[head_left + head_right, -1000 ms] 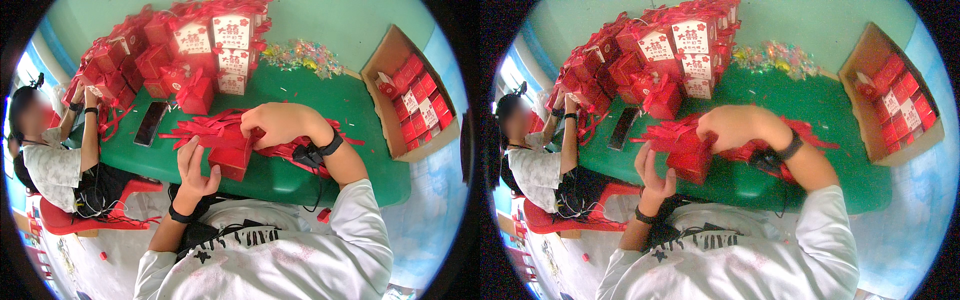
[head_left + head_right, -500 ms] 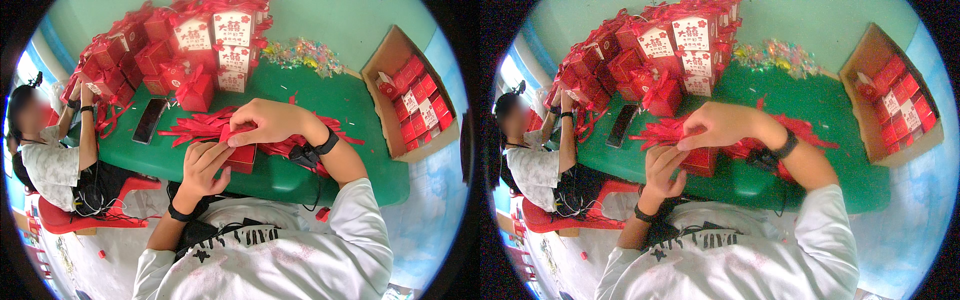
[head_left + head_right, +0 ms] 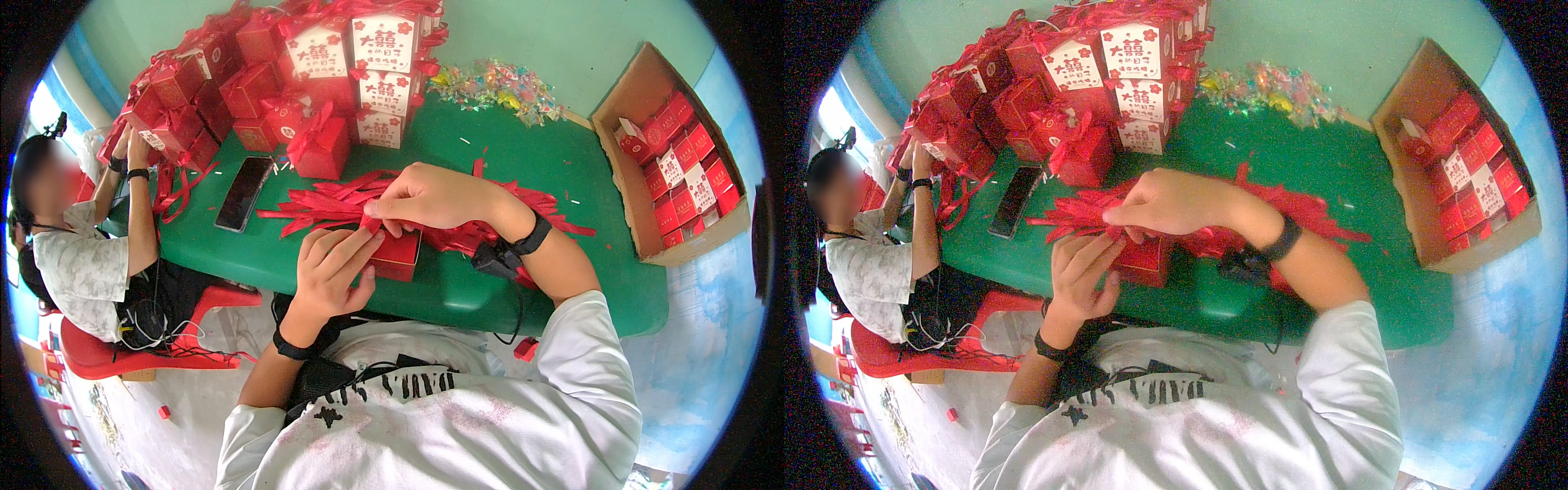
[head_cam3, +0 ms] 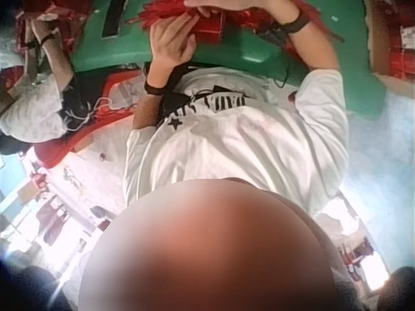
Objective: The person fills small red boxes with wrapped candies, closes the lids, and ties red ribbons around them. The person places the finished boxes into a cardboard box. The person repeats this process for multiple boxes.
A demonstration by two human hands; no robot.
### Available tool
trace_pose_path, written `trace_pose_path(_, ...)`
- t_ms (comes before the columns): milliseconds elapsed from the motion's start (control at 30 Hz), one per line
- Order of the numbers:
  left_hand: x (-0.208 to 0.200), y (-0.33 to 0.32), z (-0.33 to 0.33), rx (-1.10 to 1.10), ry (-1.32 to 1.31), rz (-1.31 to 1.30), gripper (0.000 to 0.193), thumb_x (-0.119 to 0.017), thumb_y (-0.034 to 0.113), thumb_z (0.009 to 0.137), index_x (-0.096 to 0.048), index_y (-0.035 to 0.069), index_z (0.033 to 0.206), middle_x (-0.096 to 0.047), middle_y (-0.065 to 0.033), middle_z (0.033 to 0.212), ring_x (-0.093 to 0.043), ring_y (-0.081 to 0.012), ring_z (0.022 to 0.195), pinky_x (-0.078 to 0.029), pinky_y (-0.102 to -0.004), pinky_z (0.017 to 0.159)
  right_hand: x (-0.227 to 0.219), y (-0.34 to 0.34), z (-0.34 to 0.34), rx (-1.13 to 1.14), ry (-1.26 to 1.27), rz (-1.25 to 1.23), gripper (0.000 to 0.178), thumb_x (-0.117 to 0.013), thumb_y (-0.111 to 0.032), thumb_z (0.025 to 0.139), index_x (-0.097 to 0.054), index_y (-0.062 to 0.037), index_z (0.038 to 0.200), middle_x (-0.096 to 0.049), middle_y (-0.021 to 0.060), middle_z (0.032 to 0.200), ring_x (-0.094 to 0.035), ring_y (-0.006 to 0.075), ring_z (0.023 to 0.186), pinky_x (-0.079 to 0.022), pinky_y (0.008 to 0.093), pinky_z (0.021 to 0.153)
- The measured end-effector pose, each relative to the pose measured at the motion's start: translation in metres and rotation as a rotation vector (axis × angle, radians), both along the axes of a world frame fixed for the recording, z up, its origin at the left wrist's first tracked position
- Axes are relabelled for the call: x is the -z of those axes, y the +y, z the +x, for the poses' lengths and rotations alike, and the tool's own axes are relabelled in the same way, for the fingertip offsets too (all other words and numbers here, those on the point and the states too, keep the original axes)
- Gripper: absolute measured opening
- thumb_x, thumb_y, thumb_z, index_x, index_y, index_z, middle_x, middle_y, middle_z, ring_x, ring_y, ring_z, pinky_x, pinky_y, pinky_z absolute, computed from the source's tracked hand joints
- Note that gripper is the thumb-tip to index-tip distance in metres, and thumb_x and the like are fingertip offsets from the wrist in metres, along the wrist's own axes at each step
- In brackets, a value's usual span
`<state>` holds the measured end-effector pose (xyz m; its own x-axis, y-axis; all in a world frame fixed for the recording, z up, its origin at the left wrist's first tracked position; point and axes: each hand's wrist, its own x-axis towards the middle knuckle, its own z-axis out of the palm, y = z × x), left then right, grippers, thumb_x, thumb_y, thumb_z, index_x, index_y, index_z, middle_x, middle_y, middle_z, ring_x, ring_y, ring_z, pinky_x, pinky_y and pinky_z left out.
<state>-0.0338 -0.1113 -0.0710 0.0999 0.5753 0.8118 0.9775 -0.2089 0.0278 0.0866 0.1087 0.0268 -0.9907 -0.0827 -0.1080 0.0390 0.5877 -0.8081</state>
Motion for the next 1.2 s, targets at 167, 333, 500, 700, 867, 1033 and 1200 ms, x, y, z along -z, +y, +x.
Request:
trace_pose_path(167,0.004,0.000,-0.003,-0.026,-0.026,-0.007,0.049,-0.074,0.012,0.076,-0.078,0.011,0.125,-0.067,-0.0092,0.135,-0.066,-0.0284,0.108,-0.052,-0.0454,0.096,0.005,0.009,-0.003,-0.062,0.122,-0.006,0.041,-0.061,-0.036,0.109,-0.071,0.0004,0.094,-0.069,0.0032,0.082,-0.059,0.0122,0.076,-0.049,0.0328,0.074)
trace_pose_path(333,0.016,0.003,-0.006,-0.060,-0.266,0.035,0.046,-0.073,0.010,0.076,-0.078,0.012,0.121,-0.065,-0.0171,0.140,-0.067,-0.0314,0.105,-0.051,-0.0449,0.095,0.009,0.016,-0.004,-0.065,0.217,0.011,0.033,-0.063,-0.032,0.107,-0.069,0.0002,0.102,-0.070,0.0050,0.089,-0.059,0.0130,0.082,-0.049,0.0341,0.078)
trace_pose_path(500,0.014,0.000,-0.010,-0.050,-0.251,-0.006,0.035,-0.069,0.012,0.088,-0.072,0.004,0.122,-0.068,-0.0237,0.136,-0.067,-0.0385,0.112,-0.052,-0.0472,0.098,0.012,0.008,-0.004,-0.069,0.181,0.055,0.031,-0.065,-0.029,0.106,-0.069,0.0011,0.100,-0.066,0.0061,0.081,-0.056,0.0126,0.077,-0.048,0.0350,0.073)
trace_pose_path(700,0.016,0.001,-0.010,-0.034,-0.265,-0.012,0.034,-0.069,0.013,0.089,-0.071,0.003,0.121,-0.070,-0.0228,0.131,-0.068,-0.0387,0.111,-0.052,-0.0470,0.096,0.016,0.006,-0.006,-0.098,0.116,0.086,0.038,-0.064,-0.037,0.103,-0.073,-0.0007,0.102,-0.074,0.0182,0.086,-0.070,0.0267,0.077,-0.054,0.0433,0.075)
trace_pose_path(867,0.014,0.000,-0.009,-0.025,-0.256,-0.003,0.032,-0.068,0.013,0.090,-0.071,0.003,0.120,-0.071,-0.0224,0.130,-0.068,-0.0387,0.109,-0.052,-0.0474,0.096,0.017,0.006,-0.007,-0.085,0.105,0.080,0.038,-0.063,-0.037,0.103,-0.073,-0.0004,0.101,-0.074,0.0182,0.086,-0.070,0.0267,0.077,-0.054,0.0432,0.075)
trace_pose_path(1033,0.014,0.000,-0.009,-0.010,-0.236,-0.013,0.031,-0.068,0.013,0.090,-0.071,0.003,0.119,-0.071,-0.0223,0.130,-0.067,-0.0387,0.107,-0.052,-0.0479,0.095,0.018,0.008,-0.009,-0.080,0.094,0.071,0.038,-0.064,-0.037,0.103,-0.073,0.0000,0.102,-0.074,0.0179,0.086,-0.070,0.0241,0.079,-0.054,0.0419,0.077)
trace_pose_path(1200,0.018,0.004,-0.014,0.051,-0.260,0.061,0.050,-0.072,0.008,0.080,-0.067,0.002,0.130,-0.072,-0.0175,0.129,-0.067,-0.0315,0.096,-0.052,-0.0463,0.092,0.021,0.007,-0.009,-0.074,0.176,0.037,0.035,-0.063,-0.033,0.107,-0.068,0.0009,0.100,-0.061,0.0061,0.077,-0.051,0.0129,0.074,-0.046,0.0359,0.070)
